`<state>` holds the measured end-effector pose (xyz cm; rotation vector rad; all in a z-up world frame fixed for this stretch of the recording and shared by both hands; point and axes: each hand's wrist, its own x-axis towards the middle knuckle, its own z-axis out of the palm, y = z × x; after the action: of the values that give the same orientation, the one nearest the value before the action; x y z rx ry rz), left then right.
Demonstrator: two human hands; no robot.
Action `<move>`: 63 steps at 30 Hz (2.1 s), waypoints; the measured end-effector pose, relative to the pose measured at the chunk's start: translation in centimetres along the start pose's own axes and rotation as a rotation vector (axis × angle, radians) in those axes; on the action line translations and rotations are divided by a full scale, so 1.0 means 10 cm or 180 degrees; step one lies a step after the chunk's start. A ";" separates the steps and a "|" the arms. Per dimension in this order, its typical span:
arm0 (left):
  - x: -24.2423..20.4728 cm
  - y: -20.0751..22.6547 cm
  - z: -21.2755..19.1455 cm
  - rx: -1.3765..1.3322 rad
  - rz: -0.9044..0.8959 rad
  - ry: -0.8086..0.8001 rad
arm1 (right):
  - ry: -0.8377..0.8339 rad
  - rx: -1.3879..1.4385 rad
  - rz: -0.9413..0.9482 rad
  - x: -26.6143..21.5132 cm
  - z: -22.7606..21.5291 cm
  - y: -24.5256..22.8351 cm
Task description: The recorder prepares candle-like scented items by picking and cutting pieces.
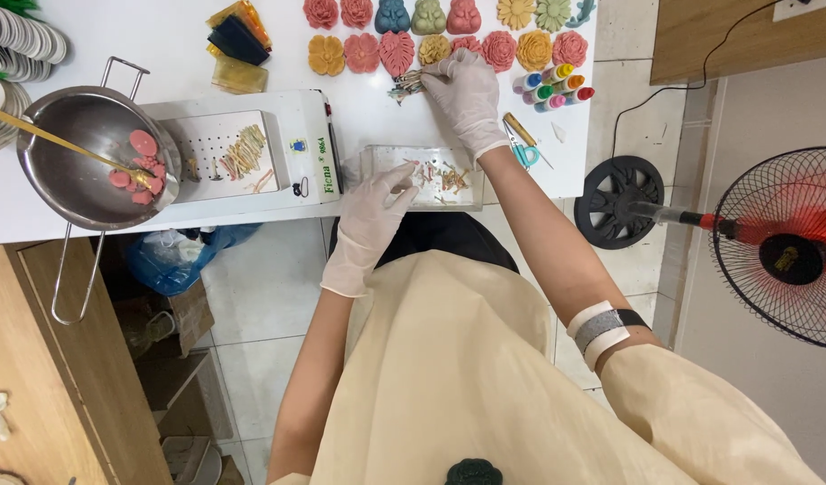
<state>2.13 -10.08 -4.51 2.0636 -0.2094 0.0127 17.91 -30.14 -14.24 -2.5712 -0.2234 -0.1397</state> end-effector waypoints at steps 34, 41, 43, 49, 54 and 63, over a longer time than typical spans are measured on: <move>-0.09 -0.13 0.02 0.0060 -0.0063 -0.0007 | -0.0478 -0.1289 -0.1492 0.16 0.07 -0.01; -0.11 -0.14 0.01 0.0092 0.0000 -0.0021 | -0.0433 -0.1344 -0.1369 0.05 0.06 -0.02; -0.12 -0.13 0.02 0.0061 -0.0036 -0.0034 | -0.0423 -0.1390 -0.1356 0.02 0.09 -0.01; -0.16 -0.12 0.04 0.0172 0.0094 -0.0004 | -0.0466 -0.1602 -0.1322 -0.03 -0.02 -0.07; -0.20 -0.18 0.05 0.0199 -0.0104 -0.0036 | -0.0436 -0.1180 -0.1030 -0.04 -0.28 -0.23; -0.34 -0.05 -0.04 0.0060 -0.0198 0.0299 | -0.0956 -0.0695 -0.0328 -1.10 -0.88 -0.05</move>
<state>-1.08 -8.98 -5.09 2.0820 -0.0873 0.0736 6.57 -35.83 -8.12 -2.7915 -0.4767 0.1971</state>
